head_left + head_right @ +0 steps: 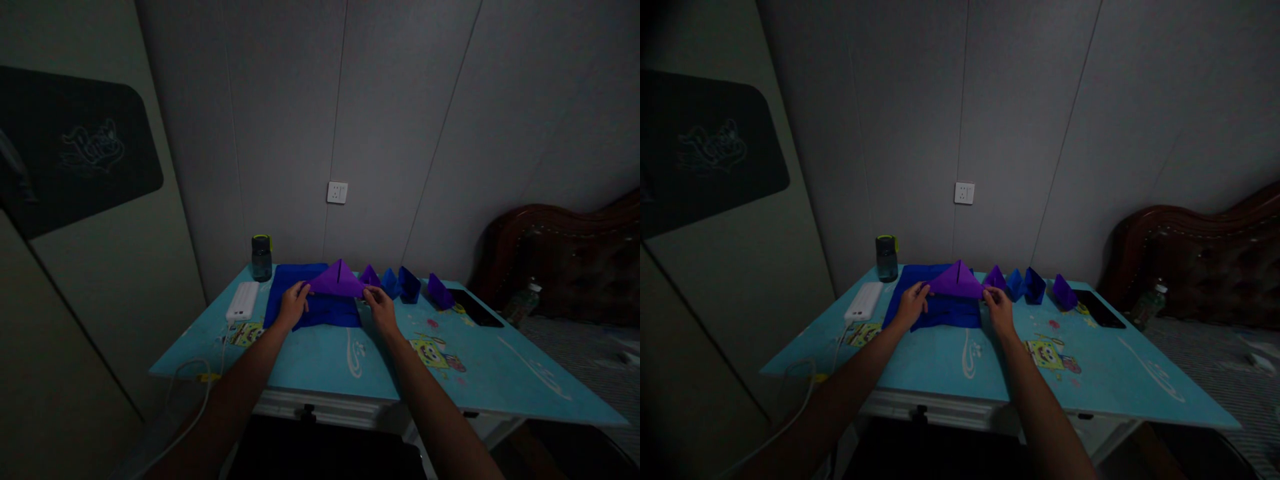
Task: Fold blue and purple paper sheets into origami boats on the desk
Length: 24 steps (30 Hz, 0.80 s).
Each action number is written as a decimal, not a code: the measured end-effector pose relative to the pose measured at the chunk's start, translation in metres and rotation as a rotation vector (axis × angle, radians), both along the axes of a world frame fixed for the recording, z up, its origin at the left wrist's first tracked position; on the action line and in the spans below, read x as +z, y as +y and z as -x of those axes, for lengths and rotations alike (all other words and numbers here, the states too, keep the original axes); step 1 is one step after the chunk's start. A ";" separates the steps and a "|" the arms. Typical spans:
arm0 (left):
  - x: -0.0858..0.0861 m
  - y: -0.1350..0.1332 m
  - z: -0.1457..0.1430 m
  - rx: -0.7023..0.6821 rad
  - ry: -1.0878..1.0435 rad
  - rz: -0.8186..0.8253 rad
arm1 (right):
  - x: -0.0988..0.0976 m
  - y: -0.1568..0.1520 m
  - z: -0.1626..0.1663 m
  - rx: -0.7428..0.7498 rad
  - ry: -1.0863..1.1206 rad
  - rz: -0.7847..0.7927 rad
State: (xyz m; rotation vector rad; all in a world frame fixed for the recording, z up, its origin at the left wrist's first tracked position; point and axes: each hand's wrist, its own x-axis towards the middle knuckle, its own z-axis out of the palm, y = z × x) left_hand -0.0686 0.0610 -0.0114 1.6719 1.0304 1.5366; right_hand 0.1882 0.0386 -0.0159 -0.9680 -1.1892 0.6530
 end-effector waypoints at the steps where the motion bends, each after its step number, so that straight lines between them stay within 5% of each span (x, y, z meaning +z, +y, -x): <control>1: 0.000 0.000 0.000 -0.003 -0.010 -0.001 | 0.001 -0.001 0.000 -0.005 -0.011 0.004; 12: 0.002 -0.003 -0.001 -0.030 -0.067 0.011 | 0.004 -0.006 -0.003 0.041 -0.046 0.019; 24: -0.002 -0.004 -0.002 0.031 0.024 -0.008 | 0.004 -0.002 -0.001 -0.096 0.036 0.006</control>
